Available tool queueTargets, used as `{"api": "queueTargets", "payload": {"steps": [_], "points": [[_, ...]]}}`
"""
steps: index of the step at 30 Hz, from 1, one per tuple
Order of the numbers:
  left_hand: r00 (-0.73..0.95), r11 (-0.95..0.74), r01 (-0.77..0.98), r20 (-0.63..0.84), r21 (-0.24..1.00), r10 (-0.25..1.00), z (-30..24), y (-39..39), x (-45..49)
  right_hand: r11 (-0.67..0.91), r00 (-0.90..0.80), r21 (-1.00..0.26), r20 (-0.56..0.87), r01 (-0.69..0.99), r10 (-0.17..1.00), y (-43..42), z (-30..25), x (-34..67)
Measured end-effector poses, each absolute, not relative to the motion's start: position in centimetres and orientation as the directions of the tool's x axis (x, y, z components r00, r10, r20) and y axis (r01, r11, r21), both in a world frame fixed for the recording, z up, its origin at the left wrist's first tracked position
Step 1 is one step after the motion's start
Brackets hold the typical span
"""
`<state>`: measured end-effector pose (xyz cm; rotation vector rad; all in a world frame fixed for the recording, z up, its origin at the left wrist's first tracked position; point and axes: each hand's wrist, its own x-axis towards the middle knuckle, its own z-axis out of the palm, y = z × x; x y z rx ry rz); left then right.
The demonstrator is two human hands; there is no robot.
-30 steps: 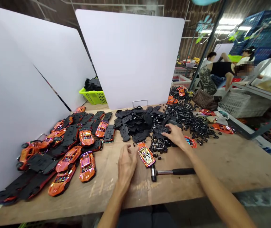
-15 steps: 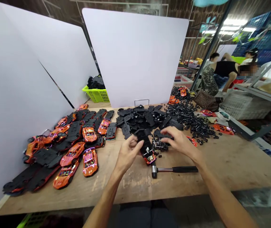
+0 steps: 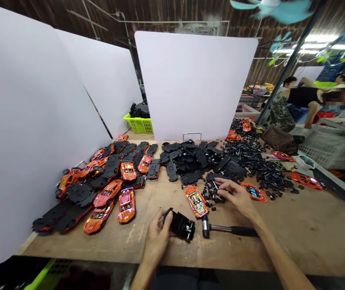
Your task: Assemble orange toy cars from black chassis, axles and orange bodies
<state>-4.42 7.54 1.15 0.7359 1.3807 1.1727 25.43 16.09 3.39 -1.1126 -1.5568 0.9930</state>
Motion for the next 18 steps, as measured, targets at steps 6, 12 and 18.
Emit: {"api": "queueTargets", "payload": {"steps": [6, 12, 18], "points": [[-0.022, 0.385, -0.250, -0.403, 0.888, 0.915, 2.9, 5.6, -5.2, 0.444, -0.390, -0.848, 0.319, 0.291, 0.864, 9.8, 3.3, 16.1], [-0.023, 0.428, -0.171, -0.438, 0.887, 0.899, 2.8, 3.8, -5.1, 0.451, -0.462, -0.810, 0.258, 0.375, 0.848, 7.3, 2.7, 12.6], [-0.071, 0.430, -0.011, -0.429, 0.903, 0.900, 2.3, 3.5, -4.8, 0.412, -0.457, -0.849, 0.238, 0.331, 0.857, 7.3, 3.3, 13.7]]}}
